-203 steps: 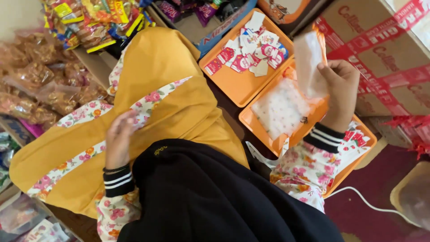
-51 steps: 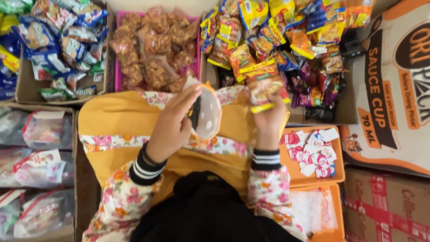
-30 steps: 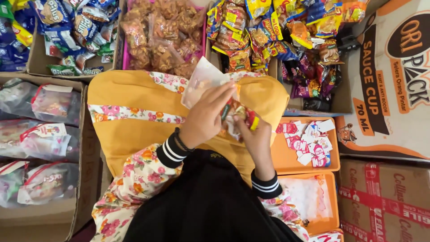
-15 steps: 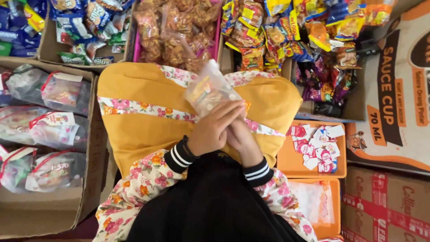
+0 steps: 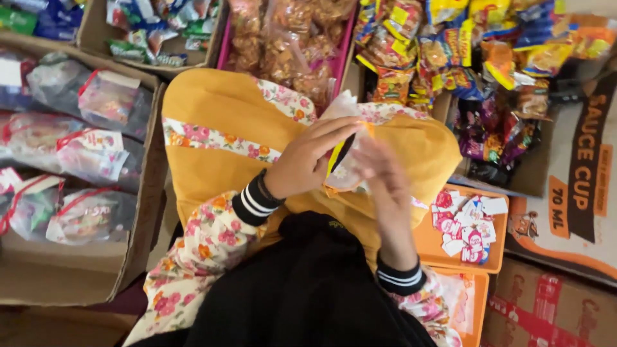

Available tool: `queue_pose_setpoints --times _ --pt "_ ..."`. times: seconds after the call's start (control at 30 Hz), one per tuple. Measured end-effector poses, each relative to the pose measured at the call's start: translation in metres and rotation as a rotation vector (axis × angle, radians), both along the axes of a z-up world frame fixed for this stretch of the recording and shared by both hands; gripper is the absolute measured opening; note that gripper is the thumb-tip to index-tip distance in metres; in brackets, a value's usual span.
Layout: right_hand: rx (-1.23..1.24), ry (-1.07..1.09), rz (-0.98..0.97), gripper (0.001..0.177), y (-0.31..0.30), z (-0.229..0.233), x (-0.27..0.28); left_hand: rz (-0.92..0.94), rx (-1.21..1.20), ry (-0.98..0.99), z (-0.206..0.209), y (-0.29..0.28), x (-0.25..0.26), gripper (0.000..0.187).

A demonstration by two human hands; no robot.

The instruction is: The person sits on the floor surrounded by boxes of snacks and packs various items into small clear plastic bags. They pick up snacks like biscuits and crackers, place them into the bags, and secure the bags with rubber bands before setting them aside.

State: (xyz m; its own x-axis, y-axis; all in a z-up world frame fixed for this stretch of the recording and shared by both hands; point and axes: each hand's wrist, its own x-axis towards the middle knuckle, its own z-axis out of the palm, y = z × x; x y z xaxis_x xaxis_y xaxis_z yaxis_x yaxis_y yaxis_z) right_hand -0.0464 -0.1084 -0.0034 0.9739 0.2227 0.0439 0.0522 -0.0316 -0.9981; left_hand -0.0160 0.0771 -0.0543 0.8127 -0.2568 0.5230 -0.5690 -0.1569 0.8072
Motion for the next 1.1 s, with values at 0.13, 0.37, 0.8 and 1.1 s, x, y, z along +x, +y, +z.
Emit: queue_pose_setpoints --times 0.13,0.37,0.8,1.1 --pt "-0.338 -0.321 -0.105 0.107 -0.022 -0.013 0.042 0.008 -0.043 -0.034 0.008 0.001 0.011 0.065" --pt "-0.408 -0.282 0.135 0.011 0.007 -0.028 0.088 0.073 -0.128 -0.076 0.009 0.016 0.038 0.05" --pt "-0.347 0.068 -0.173 0.02 0.027 -0.016 0.134 1.12 0.273 1.075 -0.149 0.256 0.204 0.048" --pt "-0.306 0.227 -0.158 0.021 0.027 -0.061 0.137 1.209 -0.319 1.492 -0.306 0.305 0.289 0.066"
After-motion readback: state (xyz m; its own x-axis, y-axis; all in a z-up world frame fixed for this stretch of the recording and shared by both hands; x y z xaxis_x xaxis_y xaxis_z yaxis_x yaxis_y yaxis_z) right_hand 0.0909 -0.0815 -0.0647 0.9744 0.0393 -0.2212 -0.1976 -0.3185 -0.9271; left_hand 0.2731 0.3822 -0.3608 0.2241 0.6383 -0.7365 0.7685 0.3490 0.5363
